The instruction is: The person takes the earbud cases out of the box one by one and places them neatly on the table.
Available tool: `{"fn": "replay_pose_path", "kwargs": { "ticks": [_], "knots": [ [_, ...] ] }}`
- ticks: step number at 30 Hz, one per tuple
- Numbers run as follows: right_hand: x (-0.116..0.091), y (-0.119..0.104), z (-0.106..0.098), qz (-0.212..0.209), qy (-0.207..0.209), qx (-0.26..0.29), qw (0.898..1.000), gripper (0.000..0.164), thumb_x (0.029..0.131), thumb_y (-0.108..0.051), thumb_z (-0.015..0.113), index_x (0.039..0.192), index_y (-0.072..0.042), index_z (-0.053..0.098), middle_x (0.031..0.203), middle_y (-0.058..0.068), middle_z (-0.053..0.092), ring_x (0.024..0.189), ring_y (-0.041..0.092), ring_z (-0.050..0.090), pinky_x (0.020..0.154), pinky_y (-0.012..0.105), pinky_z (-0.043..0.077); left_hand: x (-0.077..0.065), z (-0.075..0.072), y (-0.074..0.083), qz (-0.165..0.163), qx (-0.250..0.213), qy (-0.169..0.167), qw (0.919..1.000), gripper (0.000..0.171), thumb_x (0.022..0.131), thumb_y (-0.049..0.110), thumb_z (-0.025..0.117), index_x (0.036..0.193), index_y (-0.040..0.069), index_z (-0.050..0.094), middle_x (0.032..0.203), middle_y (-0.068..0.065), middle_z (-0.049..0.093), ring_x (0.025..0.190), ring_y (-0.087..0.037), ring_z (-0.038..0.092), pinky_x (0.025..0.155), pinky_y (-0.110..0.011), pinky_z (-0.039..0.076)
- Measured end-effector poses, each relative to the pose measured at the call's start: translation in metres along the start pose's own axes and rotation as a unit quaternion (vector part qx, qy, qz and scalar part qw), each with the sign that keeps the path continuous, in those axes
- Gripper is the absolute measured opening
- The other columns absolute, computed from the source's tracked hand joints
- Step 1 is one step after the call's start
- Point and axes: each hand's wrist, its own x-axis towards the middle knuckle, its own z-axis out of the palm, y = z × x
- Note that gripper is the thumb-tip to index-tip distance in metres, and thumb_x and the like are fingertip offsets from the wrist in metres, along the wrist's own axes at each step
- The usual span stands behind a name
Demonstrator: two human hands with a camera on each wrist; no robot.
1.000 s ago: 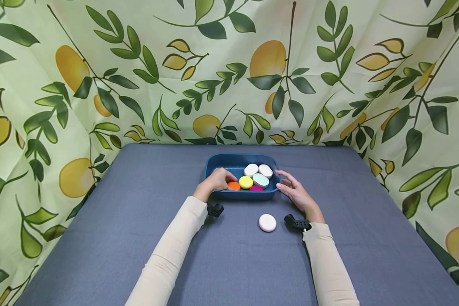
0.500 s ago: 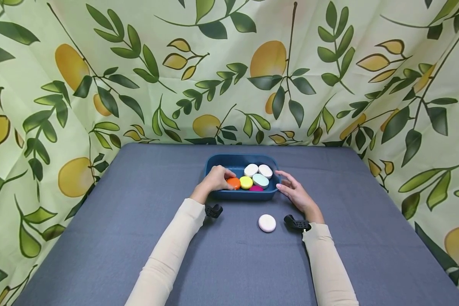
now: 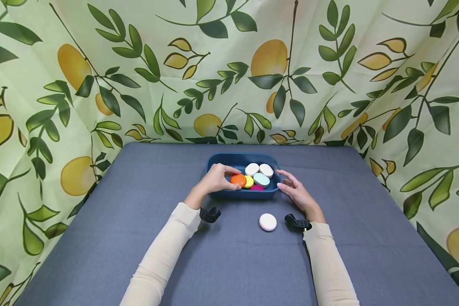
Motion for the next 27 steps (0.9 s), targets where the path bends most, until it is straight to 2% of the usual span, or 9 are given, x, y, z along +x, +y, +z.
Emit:
{"fn": "replay_pose_path", "kwargs": {
  "ticks": [9,15,21,27],
  "knots": [
    [0.0,-0.001,0.001,0.002,0.0,-0.002,1.0,0.059,0.099,-0.021,0.054,0.15,-0.012,0.026,0.159,0.026,0.017,0.147,0.039,0.022,0.121,0.055,0.018,-0.022,0.011,0.019,0.056,0.0,-0.024,0.9981,0.046,0.074,0.022,0.083,0.115,0.005,0.07,0.117,-0.013,0.071,0.109,-0.025,0.067,0.098,-0.04,0.054],
    [0.0,-0.002,0.001,0.004,0.002,-0.003,1.0,0.059,0.099,-0.02,0.053,0.15,-0.012,0.026,0.159,0.026,0.017,0.147,0.04,0.023,0.122,0.055,0.018,-0.032,0.022,0.025,0.086,0.018,-0.047,0.9951,0.046,0.072,0.024,0.084,0.113,0.007,0.072,0.116,-0.01,0.072,0.106,-0.02,0.068,0.095,-0.029,0.055],
    [-0.001,-0.003,0.001,0.002,0.001,-0.008,1.0,0.058,0.099,-0.019,0.053,0.15,-0.012,0.026,0.159,0.025,0.016,0.147,0.041,0.022,0.122,0.057,0.017,-0.037,0.033,0.026,0.086,0.021,-0.071,0.9935,0.046,0.071,0.024,0.085,0.112,0.008,0.072,0.112,-0.008,0.074,0.103,-0.018,0.069,0.092,-0.025,0.055],
    [-0.002,-0.004,0.001,0.004,0.001,-0.004,1.0,0.059,0.099,-0.019,0.053,0.15,-0.011,0.026,0.159,0.024,0.015,0.147,0.04,0.02,0.122,0.056,0.017,-0.041,0.043,0.023,0.079,0.017,-0.082,0.9933,0.046,0.069,0.023,0.087,0.111,0.007,0.073,0.11,-0.007,0.075,0.101,-0.017,0.07,0.089,-0.023,0.056]
  ]
}}
